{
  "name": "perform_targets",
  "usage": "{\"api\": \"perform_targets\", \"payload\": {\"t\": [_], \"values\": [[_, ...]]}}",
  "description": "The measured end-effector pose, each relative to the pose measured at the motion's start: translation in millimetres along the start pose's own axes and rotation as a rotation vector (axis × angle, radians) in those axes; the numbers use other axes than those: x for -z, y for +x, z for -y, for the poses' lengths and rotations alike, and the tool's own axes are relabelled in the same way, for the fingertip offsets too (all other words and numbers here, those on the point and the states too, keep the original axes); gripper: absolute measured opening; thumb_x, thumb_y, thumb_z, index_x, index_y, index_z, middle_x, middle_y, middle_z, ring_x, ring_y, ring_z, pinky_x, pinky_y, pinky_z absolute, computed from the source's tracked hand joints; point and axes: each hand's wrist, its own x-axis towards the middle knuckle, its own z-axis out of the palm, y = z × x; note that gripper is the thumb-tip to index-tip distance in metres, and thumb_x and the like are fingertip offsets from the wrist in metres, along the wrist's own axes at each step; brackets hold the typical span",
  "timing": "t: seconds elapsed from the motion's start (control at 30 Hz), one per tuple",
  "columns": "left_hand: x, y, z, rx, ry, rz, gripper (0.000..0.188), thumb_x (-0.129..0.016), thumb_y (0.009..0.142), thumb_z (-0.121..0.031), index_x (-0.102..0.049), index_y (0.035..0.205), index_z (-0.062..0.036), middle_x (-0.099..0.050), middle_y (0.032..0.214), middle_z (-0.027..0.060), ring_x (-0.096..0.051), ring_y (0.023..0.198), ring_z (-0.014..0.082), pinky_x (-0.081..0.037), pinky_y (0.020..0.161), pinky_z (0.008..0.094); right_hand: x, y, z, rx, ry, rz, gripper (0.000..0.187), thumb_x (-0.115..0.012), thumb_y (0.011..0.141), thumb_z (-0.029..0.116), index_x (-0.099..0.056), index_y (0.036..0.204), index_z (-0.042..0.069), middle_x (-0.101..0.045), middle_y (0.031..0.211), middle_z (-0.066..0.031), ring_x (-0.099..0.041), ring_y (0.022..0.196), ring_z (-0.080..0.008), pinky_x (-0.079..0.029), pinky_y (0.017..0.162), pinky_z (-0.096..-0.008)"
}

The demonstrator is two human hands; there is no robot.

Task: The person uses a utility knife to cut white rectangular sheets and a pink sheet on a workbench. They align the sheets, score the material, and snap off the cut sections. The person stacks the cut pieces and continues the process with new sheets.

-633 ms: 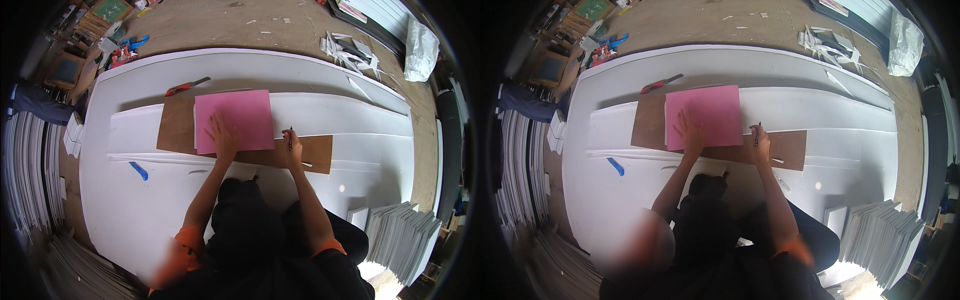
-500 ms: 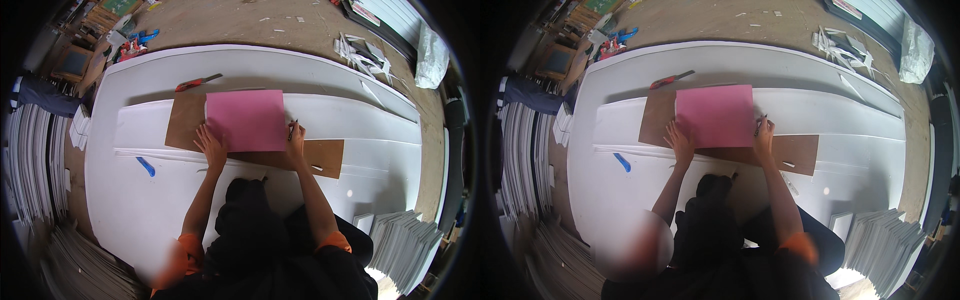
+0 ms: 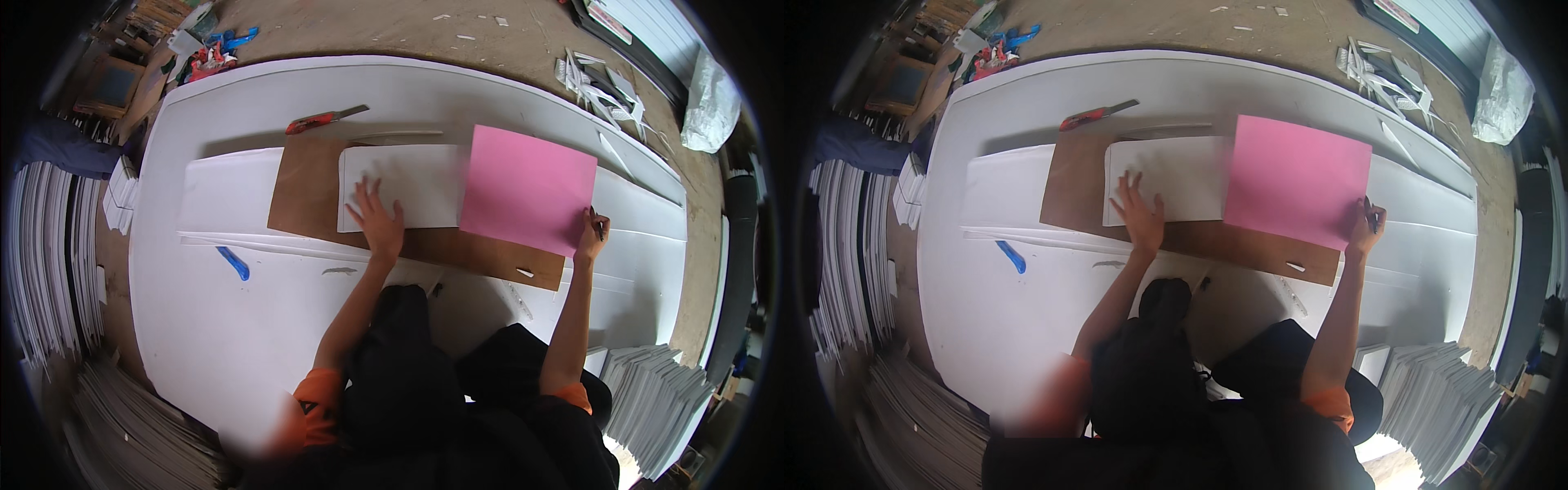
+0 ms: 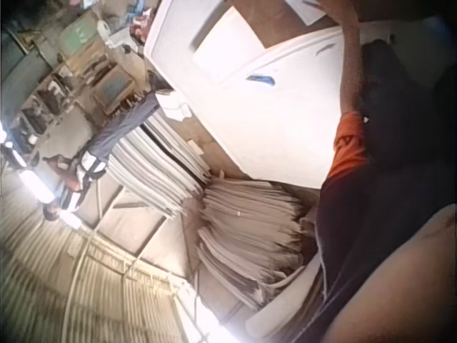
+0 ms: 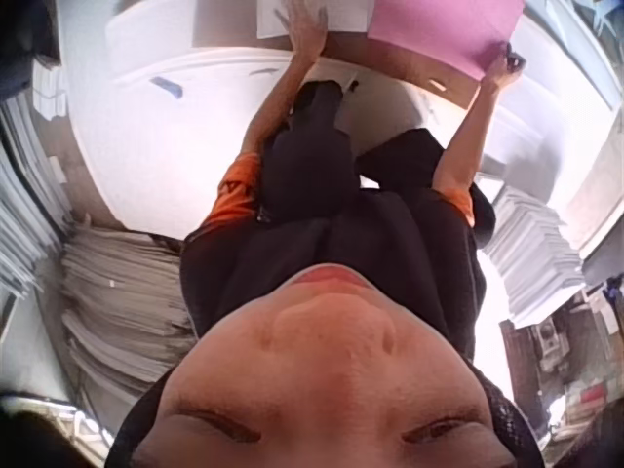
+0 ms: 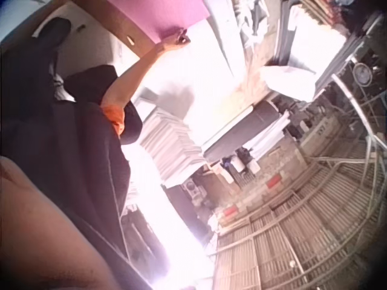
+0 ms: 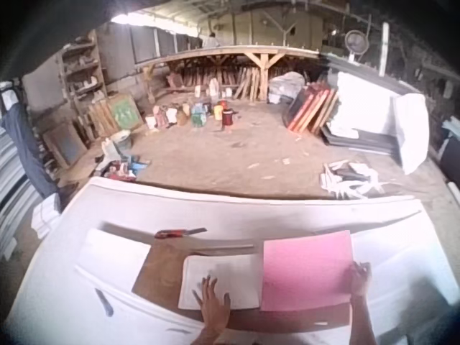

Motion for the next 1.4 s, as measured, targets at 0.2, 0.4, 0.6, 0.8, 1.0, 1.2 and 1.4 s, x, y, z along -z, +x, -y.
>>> {"api": "perform_targets", "payload": {"t": [0.2,0.4,0.6,0.8,1.0,1.2,1.4], "values": [[27,13,36,0.446,-0.02,0.021,0.061,-0.06,0.076,-0.017,-0.027,0.127,-0.0045,-0.028,0.13,0.0201,-0.028,0.12,0.0364,-0.027,0.096,0.0483,49,8,-30,-0.019,0.077,-0.162,0.03,-0.063,0.077,0.008,-0.036,0.069,0.015,-0.045,0.063,0.0051,-0.038,0.058,-0.0044,-0.031,0.054,-0.0196],[29,27,81,0.299,-0.354,-0.005,0.062,-0.062,0.074,-0.009,-0.027,0.124,-0.0009,-0.044,0.115,0.0248,-0.046,0.1,0.0397,-0.037,0.085,0.0428,41,9,-36,-0.065,0.148,-0.197,0.031,-0.066,0.076,0.013,-0.036,0.066,0.017,-0.034,0.056,0.0077,-0.027,0.049,-0.0031,-0.022,0.045,-0.0204],[95,45,138,0.309,-0.266,-0.09,0.063,-0.065,0.072,-0.013,-0.029,0.124,-0.006,-0.054,0.101,0.0212,-0.054,0.093,0.0346,-0.043,0.078,0.0393,7,-2,-23,-0.054,0.187,-0.013,0.029,-0.063,0.077,0.007,-0.036,0.068,0.014,-0.041,0.062,0.0061,-0.032,0.055,-0.0036,-0.027,0.051,-0.0187],[140,49,217,0.472,-0.18,-0.103,0.064,-0.065,0.073,-0.019,-0.03,0.125,-0.0104,-0.056,0.098,0.0166,-0.057,0.085,0.029,-0.046,0.071,0.0367,-85,-59,-16,-0.164,0.2,0.181,0.027,-0.061,0.077,-0.001,-0.038,0.069,0.011,-0.046,0.072,0.0023,-0.043,0.071,-0.0069,-0.036,0.071,-0.0219],[125,59,184,0.126,0.213,-0.195,0.061,-0.07,0.065,-0.013,-0.041,0.119,-0.0126,-0.044,0.111,0.0112,-0.04,0.102,0.0316,-0.035,0.085,0.0426,-138,-84,-23,-0.157,0.124,0.272,0.026,-0.059,0.078,0.0,-0.037,0.068,0.01,-0.046,0.072,0.002,-0.042,0.072,-0.0071,-0.035,0.069,-0.0219],[64,76,120,-0.333,-0.272,0.173,0.028,-0.062,0.071,-0.008,-0.057,0.099,-0.0078,-0.053,0.099,0.0081,-0.048,0.094,0.0269,-0.041,0.082,0.0369,-147,-79,-25,-0.093,-0.009,0.27,0.023,-0.057,0.079,0.0,-0.037,0.071,0.009,-0.051,0.079,-0.0004,-0.042,0.075,-0.0073,-0.035,0.069,-0.0216],[29,84,99,-0.213,-0.266,0.299,0.041,-0.064,0.071,-0.018,-0.054,0.11,-0.0126,-0.055,0.098,0.0037,-0.048,0.096,0.0225,-0.031,0.087,0.0375,-154,-79,-30,-0.004,-0.176,0.255,0.023,-0.058,0.077,0.002,-0.038,0.071,0.008,-0.046,0.073,0.0015,-0.038,0.07,-0.0074,-0.035,0.066,-0.0215]]}}
